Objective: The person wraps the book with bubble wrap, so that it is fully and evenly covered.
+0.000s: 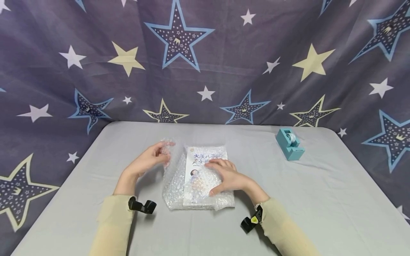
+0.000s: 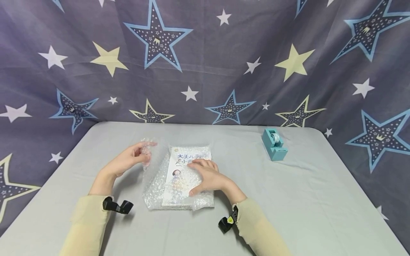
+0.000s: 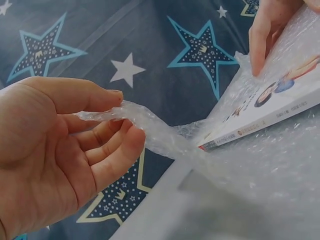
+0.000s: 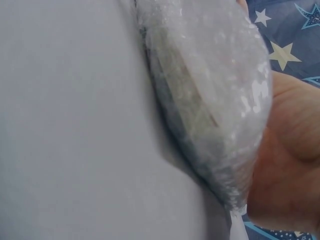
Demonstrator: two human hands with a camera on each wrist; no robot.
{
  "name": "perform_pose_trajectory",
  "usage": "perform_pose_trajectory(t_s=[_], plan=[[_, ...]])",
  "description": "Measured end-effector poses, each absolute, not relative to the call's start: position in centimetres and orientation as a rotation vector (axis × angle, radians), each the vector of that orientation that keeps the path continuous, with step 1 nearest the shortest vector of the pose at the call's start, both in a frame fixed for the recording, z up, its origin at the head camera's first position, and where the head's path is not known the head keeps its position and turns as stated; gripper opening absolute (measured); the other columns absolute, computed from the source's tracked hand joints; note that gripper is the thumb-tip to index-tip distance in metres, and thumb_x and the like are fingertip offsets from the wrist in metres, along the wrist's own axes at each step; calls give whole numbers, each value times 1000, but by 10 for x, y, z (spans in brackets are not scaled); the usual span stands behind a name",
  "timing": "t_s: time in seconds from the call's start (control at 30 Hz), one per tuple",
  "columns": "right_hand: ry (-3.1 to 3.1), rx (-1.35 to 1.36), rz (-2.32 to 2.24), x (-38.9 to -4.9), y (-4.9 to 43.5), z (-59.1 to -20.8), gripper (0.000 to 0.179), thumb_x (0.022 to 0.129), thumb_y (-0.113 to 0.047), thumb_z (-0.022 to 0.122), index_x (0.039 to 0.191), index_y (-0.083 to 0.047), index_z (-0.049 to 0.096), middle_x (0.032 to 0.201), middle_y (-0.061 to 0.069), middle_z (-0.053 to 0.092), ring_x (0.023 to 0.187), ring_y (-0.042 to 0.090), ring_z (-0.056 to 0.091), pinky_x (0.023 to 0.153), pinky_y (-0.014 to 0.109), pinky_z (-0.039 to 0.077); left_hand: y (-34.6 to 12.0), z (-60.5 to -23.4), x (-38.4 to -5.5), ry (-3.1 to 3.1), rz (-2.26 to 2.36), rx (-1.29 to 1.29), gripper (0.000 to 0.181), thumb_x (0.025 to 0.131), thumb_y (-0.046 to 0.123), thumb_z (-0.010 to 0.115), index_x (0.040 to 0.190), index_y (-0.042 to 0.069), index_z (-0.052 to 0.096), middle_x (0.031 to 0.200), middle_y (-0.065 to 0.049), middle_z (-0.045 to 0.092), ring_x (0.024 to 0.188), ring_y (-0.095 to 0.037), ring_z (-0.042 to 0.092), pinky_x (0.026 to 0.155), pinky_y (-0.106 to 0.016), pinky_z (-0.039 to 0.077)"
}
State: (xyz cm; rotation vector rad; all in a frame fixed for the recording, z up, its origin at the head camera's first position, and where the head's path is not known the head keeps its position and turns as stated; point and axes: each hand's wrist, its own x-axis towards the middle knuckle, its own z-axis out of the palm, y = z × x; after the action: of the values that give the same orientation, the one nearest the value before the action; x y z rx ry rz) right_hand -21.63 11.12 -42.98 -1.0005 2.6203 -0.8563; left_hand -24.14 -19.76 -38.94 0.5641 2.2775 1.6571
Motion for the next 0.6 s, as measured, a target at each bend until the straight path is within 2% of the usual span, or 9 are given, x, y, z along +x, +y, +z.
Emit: perform_pose_trajectory(t_s=[0.33,0.47,0.6], plan=[[2624,-991,-866,-217,112,-432,94,61,-43,79,139,-14,36,144,11,27,131,34,18,104,56,10,-188,-389,-242,2268,1731,563,53,84,3,57,134,-1,38,77,-5,60,69,-11,58,71,-30,51],[2626,-988,-861,-217,111,-432,93,61,-44,79,139,-15,36,144,11,27,131,34,18,104,55,10,-183,-388,-241,2271,1739,558,55,84,3,57,135,0,37,89,-17,61,72,-10,59,73,-31,51],[2626,-987,-865,-217,111,-432,93,61,-44,79,138,-15,36,144,10,27,131,34,18,104,55,10,-177,-388,-240,2259,1754,562,57,84,4,58,136,2,36,106,-31,53,76,-11,59,75,-28,51]])
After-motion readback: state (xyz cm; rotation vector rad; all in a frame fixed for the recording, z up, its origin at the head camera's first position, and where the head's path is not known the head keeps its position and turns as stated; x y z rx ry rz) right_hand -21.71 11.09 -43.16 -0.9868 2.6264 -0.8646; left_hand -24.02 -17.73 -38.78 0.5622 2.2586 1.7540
